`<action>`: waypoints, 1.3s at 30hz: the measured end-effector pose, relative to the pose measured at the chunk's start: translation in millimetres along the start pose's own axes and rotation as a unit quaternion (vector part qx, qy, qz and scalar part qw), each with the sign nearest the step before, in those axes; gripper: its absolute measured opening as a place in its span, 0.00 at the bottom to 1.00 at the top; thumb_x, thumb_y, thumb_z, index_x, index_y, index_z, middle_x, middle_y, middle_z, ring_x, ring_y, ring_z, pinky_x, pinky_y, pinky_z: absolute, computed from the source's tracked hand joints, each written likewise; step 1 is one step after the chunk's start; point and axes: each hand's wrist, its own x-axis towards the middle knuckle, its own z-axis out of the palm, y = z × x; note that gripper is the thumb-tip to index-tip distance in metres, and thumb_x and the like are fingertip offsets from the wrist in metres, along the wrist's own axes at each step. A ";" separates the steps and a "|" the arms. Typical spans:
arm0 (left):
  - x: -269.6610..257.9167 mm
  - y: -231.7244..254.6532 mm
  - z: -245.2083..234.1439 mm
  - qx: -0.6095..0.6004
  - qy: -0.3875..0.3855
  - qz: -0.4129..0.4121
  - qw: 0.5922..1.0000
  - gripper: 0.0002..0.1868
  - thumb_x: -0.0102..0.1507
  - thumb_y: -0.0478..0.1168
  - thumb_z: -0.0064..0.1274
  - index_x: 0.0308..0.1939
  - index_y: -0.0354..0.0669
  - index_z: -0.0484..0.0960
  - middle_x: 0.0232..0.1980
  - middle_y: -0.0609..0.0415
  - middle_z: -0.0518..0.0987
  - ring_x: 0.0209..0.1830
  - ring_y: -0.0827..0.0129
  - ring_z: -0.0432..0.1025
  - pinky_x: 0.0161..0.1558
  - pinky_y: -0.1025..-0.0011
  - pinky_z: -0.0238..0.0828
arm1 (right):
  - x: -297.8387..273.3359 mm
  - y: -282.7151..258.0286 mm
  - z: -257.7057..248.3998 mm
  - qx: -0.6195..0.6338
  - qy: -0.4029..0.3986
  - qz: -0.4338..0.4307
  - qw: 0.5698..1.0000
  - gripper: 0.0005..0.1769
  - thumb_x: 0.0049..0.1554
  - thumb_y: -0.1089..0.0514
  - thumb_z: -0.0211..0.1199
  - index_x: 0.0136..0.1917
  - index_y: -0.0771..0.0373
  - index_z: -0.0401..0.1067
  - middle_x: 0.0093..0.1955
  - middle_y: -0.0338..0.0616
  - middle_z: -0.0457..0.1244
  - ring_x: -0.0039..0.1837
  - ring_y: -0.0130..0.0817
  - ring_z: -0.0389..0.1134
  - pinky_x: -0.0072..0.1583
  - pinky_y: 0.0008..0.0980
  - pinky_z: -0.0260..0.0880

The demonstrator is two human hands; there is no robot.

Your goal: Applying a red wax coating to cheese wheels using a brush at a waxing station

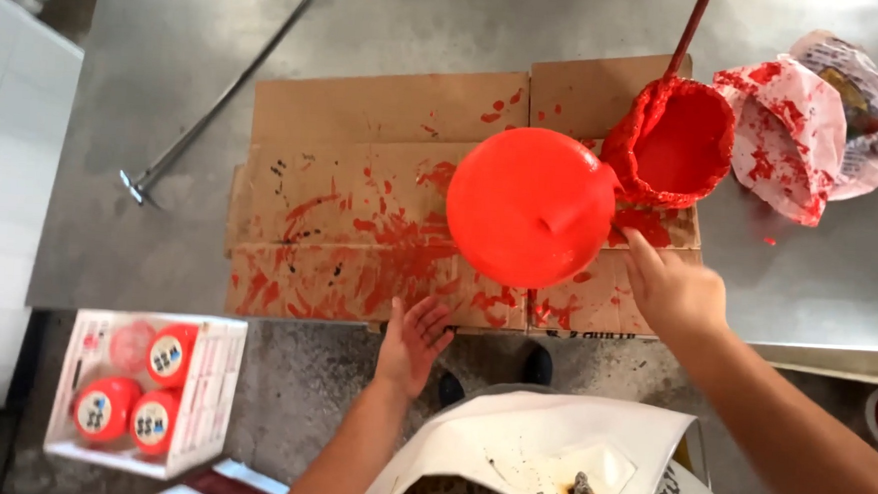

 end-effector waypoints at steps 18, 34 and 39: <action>14.7 27.2 -90.2 0.024 -0.080 -0.035 0.996 0.37 0.66 0.67 0.39 0.64 0.42 0.77 0.55 0.45 0.81 0.57 0.59 0.75 0.55 0.61 0.71 | -44.5 -53.5 -80.9 0.504 -0.216 0.374 0.748 0.20 0.71 0.50 0.45 0.60 0.58 0.76 0.20 0.38 0.43 0.21 0.30 0.40 0.27 0.33 0.37; 17.5 41.8 -133.0 0.038 -0.058 -0.058 0.996 0.37 0.65 0.68 0.39 0.62 0.42 0.76 0.53 0.46 0.81 0.56 0.58 0.75 0.53 0.62 0.71 | 9.6 -221.8 -60.9 0.783 -0.289 0.332 0.439 0.19 0.69 0.48 0.47 0.61 0.61 0.71 0.23 0.33 0.44 0.20 0.23 0.39 0.28 0.25 0.36; 36.1 39.0 -152.1 0.038 -0.090 -0.073 0.993 0.37 0.66 0.72 0.40 0.64 0.48 0.75 0.55 0.50 0.82 0.56 0.62 0.78 0.58 0.62 0.77 | -52.6 -168.4 -96.0 0.723 -0.245 0.399 0.508 0.14 0.66 0.56 0.54 0.55 0.68 0.72 0.21 0.37 0.41 0.14 0.25 0.38 0.18 0.24 0.36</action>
